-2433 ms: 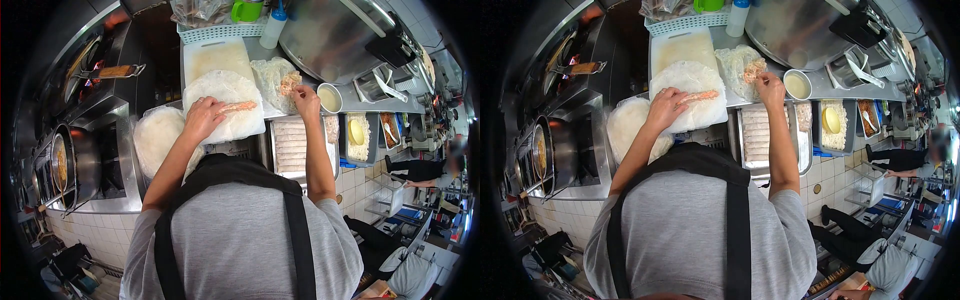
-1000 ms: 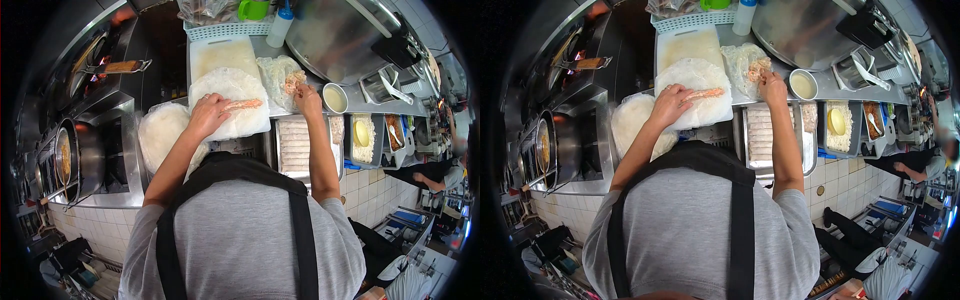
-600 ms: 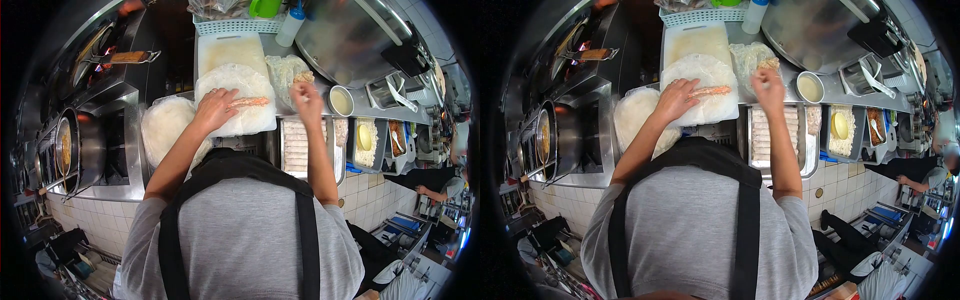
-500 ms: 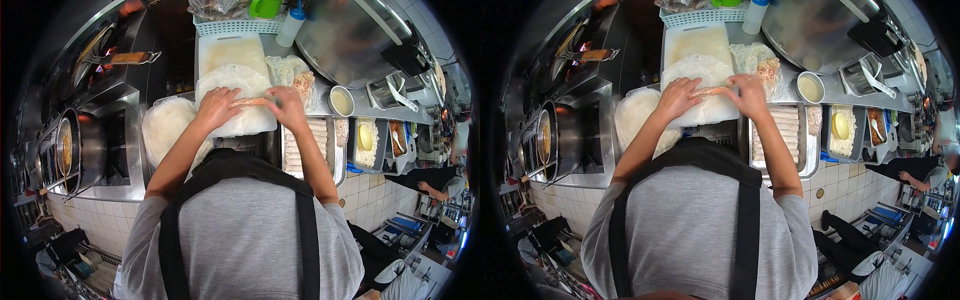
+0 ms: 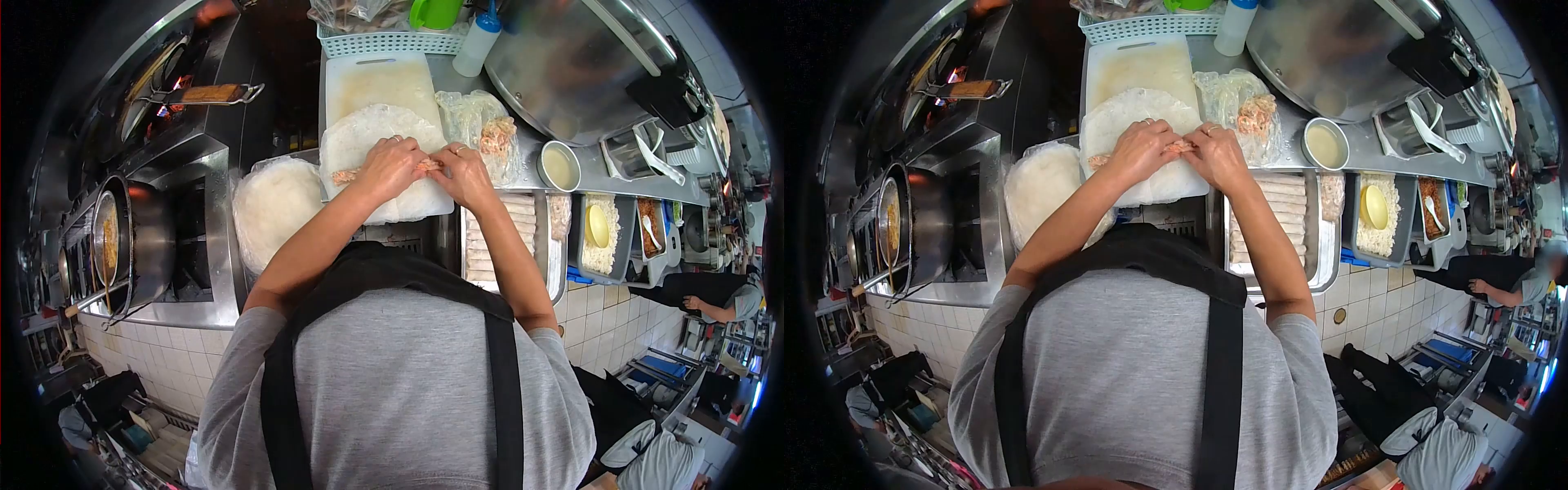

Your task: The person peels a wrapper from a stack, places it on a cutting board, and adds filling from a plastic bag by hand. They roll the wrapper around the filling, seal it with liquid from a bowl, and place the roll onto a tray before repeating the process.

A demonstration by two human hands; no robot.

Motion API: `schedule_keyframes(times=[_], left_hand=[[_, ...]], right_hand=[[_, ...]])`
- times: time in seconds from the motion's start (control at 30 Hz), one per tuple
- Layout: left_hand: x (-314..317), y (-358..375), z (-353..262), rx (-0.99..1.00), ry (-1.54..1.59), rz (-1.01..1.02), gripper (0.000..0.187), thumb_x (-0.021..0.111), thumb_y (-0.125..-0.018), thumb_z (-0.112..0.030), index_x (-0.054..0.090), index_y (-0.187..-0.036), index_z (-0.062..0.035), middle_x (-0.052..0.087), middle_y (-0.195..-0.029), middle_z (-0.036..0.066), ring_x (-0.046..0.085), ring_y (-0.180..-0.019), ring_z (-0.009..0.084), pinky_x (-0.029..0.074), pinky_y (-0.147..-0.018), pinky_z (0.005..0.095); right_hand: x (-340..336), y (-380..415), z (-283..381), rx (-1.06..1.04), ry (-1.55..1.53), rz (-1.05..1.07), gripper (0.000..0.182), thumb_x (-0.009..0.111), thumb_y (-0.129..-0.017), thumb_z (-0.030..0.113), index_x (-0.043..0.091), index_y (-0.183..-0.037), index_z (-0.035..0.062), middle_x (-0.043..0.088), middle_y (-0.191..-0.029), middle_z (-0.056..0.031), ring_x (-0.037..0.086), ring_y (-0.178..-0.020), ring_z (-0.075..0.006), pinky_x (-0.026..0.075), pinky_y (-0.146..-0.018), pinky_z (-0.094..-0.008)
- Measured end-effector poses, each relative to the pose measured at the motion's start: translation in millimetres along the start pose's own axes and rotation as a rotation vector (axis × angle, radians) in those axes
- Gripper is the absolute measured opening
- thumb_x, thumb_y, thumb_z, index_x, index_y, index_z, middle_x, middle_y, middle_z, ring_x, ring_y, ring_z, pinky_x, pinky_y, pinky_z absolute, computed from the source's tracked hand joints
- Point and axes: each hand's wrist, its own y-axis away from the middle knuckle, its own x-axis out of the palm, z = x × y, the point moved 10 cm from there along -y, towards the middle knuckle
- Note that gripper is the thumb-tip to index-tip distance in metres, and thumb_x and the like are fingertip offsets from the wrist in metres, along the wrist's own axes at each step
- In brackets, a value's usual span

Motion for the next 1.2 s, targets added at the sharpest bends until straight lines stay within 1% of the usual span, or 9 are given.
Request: schedule_keyframes(times=[0.23,0.3,0.5,0.63,0.73,0.8,0.9,1.07,1.2], left_hand=[[-4.4,-2.0,-6.8,0.014,0.037,-0.07,0.023,0.074,-0.078,-0.021,0.071,-0.097,-0.0096,0.065,-0.094,0.009,0.063,-0.094,0.0297,0.05,-0.086,0.0396],[2.8,-2.2,-8.1,0.026,0.063,-0.032,0.024,0.074,-0.078,-0.02,0.071,-0.099,-0.0092,0.065,-0.096,0.009,0.063,-0.095,0.0299,0.05,-0.087,0.0394],[-9.6,12.7,7.3,-0.07,0.091,-0.042,0.027,0.076,-0.076,-0.018,0.07,-0.1,-0.0077,0.064,-0.098,0.009,0.062,-0.096,0.0308,0.05,-0.085,0.0398],[-9.3,22.0,12.6,-0.071,0.096,-0.006,0.028,0.077,-0.075,-0.017,0.069,-0.099,-0.0073,0.063,-0.097,0.009,0.061,-0.097,0.0306,0.049,-0.085,0.041],[-31.5,39.7,21.0,-0.116,0.057,-0.169,0.025,0.076,-0.076,-0.018,0.069,-0.098,-0.0079,0.063,-0.096,0.008,0.061,-0.096,0.0302,0.048,-0.086,0.0422],[-26.8,47.8,28.9,-0.148,0.054,-0.111,0.025,0.076,-0.077,-0.019,0.069,-0.099,-0.0087,0.063,-0.096,0.007,0.061,-0.096,0.03,0.047,-0.087,0.0424],[-30.6,57.3,41.4,-0.176,0.059,-0.056,0.026,0.075,-0.077,-0.019,0.07,-0.101,-0.0095,0.064,-0.098,0.007,0.061,-0.097,0.03,0.047,-0.087,0.0423],[-51.0,98.1,77.1,-0.235,0.139,-0.043,0.029,0.075,-0.078,-0.017,0.07,-0.105,-0.0079,0.065,-0.105,0.009,0.06,-0.102,0.0308,0.048,-0.088,0.0422],[-88.6,143.5,83.2,-0.268,0.104,-0.348,0.031,0.078,-0.075,-0.016,0.069,-0.104,-0.0082,0.063,-0.108,0.009,0.059,-0.102,0.0306,0.049,-0.089,0.0404]], right_hand=[[-7.8,5.0,-4.1,0.009,0.015,0.001,0.028,0.077,-0.074,0.019,0.072,-0.1,0.0091,0.066,-0.097,-0.0092,0.061,-0.097,-0.029,0.044,-0.083,-0.0418],[-0.8,7.1,-15.1,0.06,0.021,0.065,0.032,0.078,-0.074,0.02,0.071,-0.103,0.01,0.065,-0.099,-0.0095,0.061,-0.099,-0.0291,0.044,-0.084,-0.0423],[-12.6,9.3,9.7,-0.105,0.105,-0.101,0.034,0.078,-0.074,0.023,0.072,-0.105,0.0119,0.066,-0.1,-0.0066,0.059,-0.099,-0.0253,0.041,-0.087,-0.0402],[9.6,1.1,15.4,-0.12,0.128,0.001,0.032,0.078,-0.074,0.024,0.074,-0.105,0.0164,0.066,-0.099,-0.003,0.059,-0.097,-0.0218,0.039,-0.086,-0.0387],[3.6,-3.4,27.1,-0.126,0.117,-0.013,0.029,0.078,-0.074,0.024,0.074,-0.102,0.0175,0.066,-0.098,-0.0014,0.059,-0.096,-0.0206,0.039,-0.086,-0.0381],[3.7,-6.6,39.4,-0.126,0.126,-0.023,0.027,0.078,-0.074,0.024,0.074,-0.1,0.0173,0.066,-0.098,-0.0009,0.059,-0.096,-0.0202,0.038,-0.086,-0.038],[28.7,-10.9,45.7,-0.206,0.145,0.053,0.034,0.079,-0.073,0.024,0.073,-0.106,0.0178,0.066,-0.1,-0.0022,0.059,-0.099,-0.0205,0.038,-0.087,-0.0383],[-4.4,3.0,58.6,-0.213,0.161,0.037,0.044,0.08,-0.072,0.023,0.069,-0.114,0.0187,0.064,-0.108,-0.0058,0.058,-0.104,-0.0257,0.038,-0.091,-0.0402],[-2.0,41.9,71.0,-0.303,0.177,0.134,0.047,0.081,-0.071,0.021,0.068,-0.116,0.0188,0.062,-0.111,-0.0063,0.057,-0.104,-0.0277,0.039,-0.092,-0.0424]])
